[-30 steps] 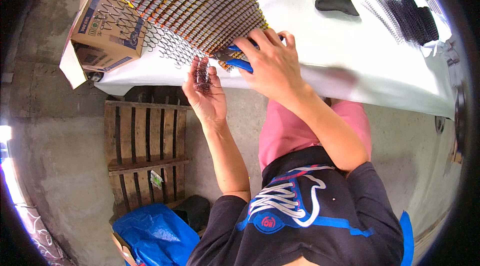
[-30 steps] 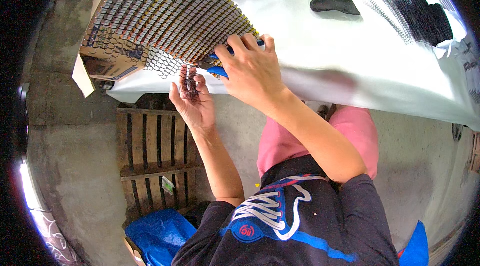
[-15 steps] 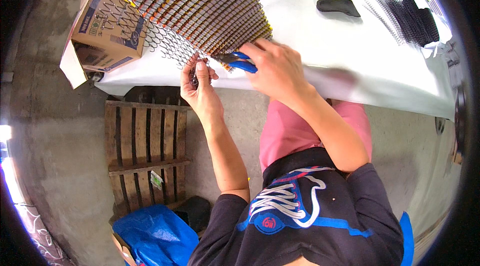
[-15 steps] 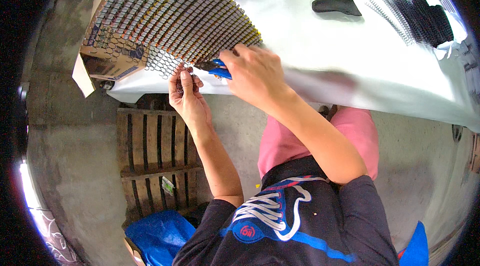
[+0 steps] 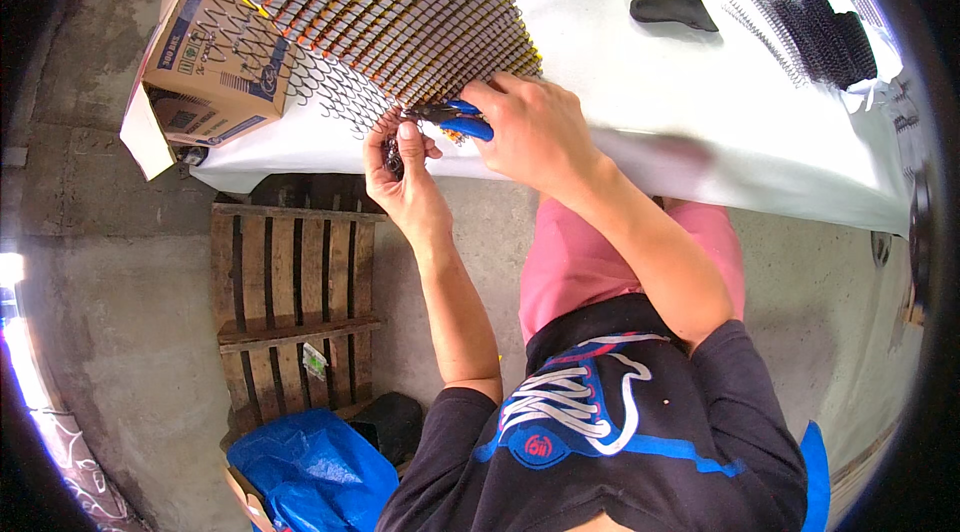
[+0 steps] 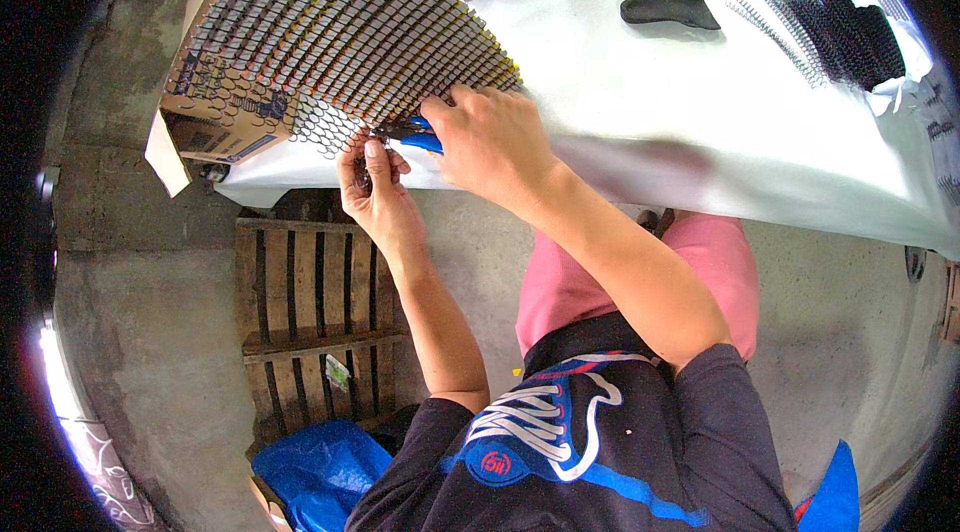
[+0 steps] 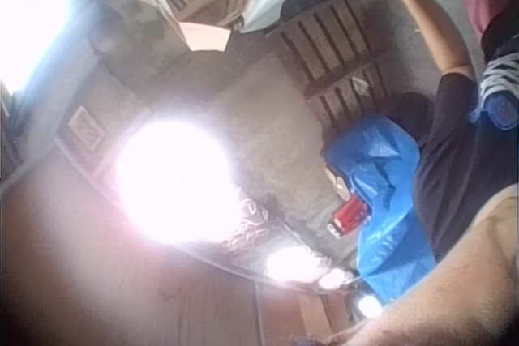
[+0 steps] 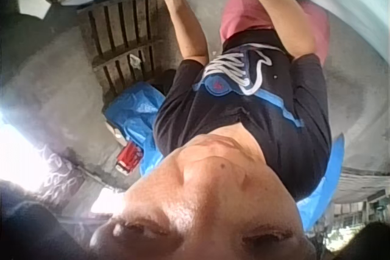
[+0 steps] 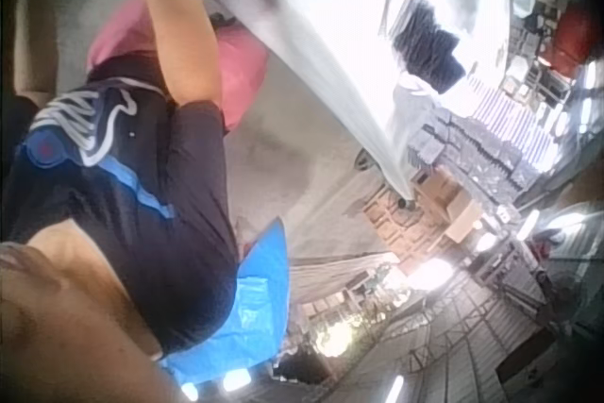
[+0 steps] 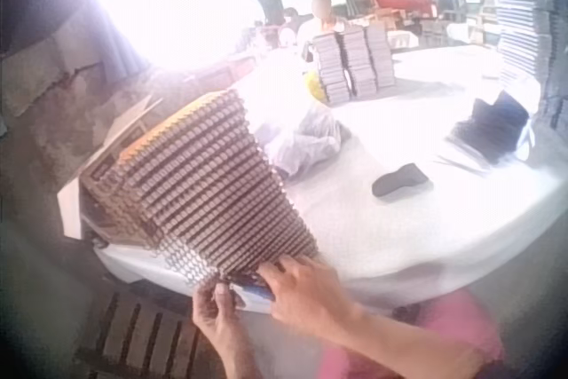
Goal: The person uses a pair of snips to trim excess wire from the spiral binding of a stack of yellow notebooks on a production table, then aligns the stack and repeats the process on the other end of the binding.
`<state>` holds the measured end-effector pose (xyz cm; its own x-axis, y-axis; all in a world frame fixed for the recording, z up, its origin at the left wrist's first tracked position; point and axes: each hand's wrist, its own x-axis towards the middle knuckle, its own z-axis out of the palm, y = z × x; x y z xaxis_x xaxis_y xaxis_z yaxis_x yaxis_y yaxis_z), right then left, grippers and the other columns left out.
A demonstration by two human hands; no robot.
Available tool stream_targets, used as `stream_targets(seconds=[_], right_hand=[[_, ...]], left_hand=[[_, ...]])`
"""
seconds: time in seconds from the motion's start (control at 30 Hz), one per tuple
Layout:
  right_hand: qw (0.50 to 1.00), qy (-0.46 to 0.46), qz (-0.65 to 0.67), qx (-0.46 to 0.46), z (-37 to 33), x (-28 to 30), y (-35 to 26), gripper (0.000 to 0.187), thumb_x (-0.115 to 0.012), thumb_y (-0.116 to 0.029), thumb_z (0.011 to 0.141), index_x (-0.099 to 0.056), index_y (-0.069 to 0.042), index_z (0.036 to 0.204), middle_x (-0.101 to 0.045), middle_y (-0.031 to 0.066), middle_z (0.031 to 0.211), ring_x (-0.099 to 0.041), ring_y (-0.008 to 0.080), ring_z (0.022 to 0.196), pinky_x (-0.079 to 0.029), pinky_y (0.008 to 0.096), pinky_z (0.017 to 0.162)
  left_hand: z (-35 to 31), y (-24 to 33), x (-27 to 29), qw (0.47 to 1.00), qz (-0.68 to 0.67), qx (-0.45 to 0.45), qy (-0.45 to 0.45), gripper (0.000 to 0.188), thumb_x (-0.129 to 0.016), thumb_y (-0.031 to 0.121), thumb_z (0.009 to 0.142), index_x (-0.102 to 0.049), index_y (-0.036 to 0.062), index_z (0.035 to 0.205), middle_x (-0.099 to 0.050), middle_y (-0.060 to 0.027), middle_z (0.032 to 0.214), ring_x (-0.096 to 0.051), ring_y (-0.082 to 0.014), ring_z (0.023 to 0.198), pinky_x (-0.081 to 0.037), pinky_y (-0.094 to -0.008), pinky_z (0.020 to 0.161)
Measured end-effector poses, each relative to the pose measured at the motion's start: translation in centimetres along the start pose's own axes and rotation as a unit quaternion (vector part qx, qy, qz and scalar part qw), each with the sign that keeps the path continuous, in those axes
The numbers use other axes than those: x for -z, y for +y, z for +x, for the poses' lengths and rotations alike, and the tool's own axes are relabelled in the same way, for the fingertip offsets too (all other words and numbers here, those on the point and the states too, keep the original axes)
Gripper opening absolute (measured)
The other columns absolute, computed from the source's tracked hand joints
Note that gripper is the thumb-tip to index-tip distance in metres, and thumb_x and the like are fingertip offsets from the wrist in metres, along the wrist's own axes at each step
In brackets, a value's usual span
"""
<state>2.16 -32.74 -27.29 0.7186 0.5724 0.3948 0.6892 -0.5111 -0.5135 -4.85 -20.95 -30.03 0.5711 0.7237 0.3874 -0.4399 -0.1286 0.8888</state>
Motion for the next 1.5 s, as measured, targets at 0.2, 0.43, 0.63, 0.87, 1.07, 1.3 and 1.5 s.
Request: stream_targets(seconds=[0.2,0.43,0.63,0.87,1.07,1.3,1.5], right_hand=[[0.998,0.058,-0.003,0.015,-0.5,0.3,0.1,0.027,-0.07,-0.02,0.07,-0.064,-0.014,0.096,-0.062,0.0039,0.089,-0.062,0.0242,0.085,-0.046,0.0376,0.076],[0.986,0.139,-0.074,0.052,-0.3,1.4,-0.9,0.029,-0.073,-0.026,0.069,-0.062,-0.014,0.093,-0.058,0.0026,0.09,-0.056,0.0204,0.09,-0.036,0.0429,0.081],[0.991,0.107,-0.067,0.049,-0.1,1.5,-1.2,0.026,-0.073,-0.024,0.068,-0.062,-0.012,0.088,-0.06,0.0043,0.085,-0.06,0.021,0.083,-0.043,0.0411,0.072],[0.997,0.065,-0.03,0.038,-0.1,0.7,-0.2,0.013,-0.065,-0.012,0.071,-0.061,-0.01,0.083,-0.06,0.0055,0.076,-0.064,0.0246,0.071,-0.049,0.0374,0.062],[0.995,0.069,0.01,0.067,-1.8,3.1,3.5,0.026,-0.07,-0.018,0.072,-0.063,-0.015,0.097,-0.061,0.0054,0.09,-0.06,0.0256,0.089,-0.044,0.0395,0.078],[0.994,0.078,-0.061,-0.051,-8.8,8.3,14.3,0.031,-0.074,-0.017,0.067,-0.064,-0.009,0.096,-0.059,0.007,0.09,-0.056,0.0282,0.089,-0.041,0.04,0.079],[0.983,0.139,-0.097,-0.064,-9.4,8.2,14.6,0.035,-0.074,-0.016,0.063,-0.06,-0.011,0.095,-0.059,0.0064,0.091,-0.055,0.0278,0.088,-0.039,0.0385,0.08]], left_hand=[[-0.1,0.0,-0.4,0.999,-0.044,0.009,0.011,0.02,-0.059,0.015,0.093,-0.058,-0.0013,0.104,-0.059,-0.0038,0.084,-0.049,-0.0062,0.064,-0.04,-0.0193,0.057],[0.3,1.1,0.6,0.993,-0.109,0.039,-0.001,0.028,-0.058,0.008,0.091,-0.056,-0.0011,0.117,-0.062,-0.0045,0.089,-0.049,-0.0056,0.061,-0.039,-0.0182,0.054],[0.8,1.2,0.9,0.994,-0.096,0.041,-0.025,0.028,-0.059,0.01,0.091,-0.056,-0.0029,0.115,-0.06,-0.0061,0.089,-0.047,-0.0061,0.061,-0.037,-0.0187,0.053],[0.4,1.2,-0.7,0.997,-0.076,0.021,0.02,0.02,-0.059,0.014,0.092,-0.059,-0.0011,0.105,-0.06,-0.0031,0.085,-0.046,-0.0053,0.06,-0.036,-0.0179,0.052],[-1.0,2.3,1.4,0.991,-0.021,0.132,0.029,0.019,-0.058,0.012,0.092,-0.06,-0.0005,0.107,-0.055,0.0001,0.086,-0.044,-0.0044,0.062,-0.035,-0.0183,0.054],[4.0,2.9,9.5,0.984,-0.001,0.149,0.094,0.021,-0.057,0.012,0.092,-0.059,0.0023,0.111,-0.057,-0.0023,0.087,-0.047,-0.0066,0.065,-0.04,-0.0195,0.056],[21.3,7.8,4.7,0.985,-0.054,0.107,-0.123,0.023,-0.058,0.012,0.092,-0.057,-0.0016,0.11,-0.057,-0.0027,0.09,-0.051,-0.0075,0.074,-0.041,-0.0187,0.062]])
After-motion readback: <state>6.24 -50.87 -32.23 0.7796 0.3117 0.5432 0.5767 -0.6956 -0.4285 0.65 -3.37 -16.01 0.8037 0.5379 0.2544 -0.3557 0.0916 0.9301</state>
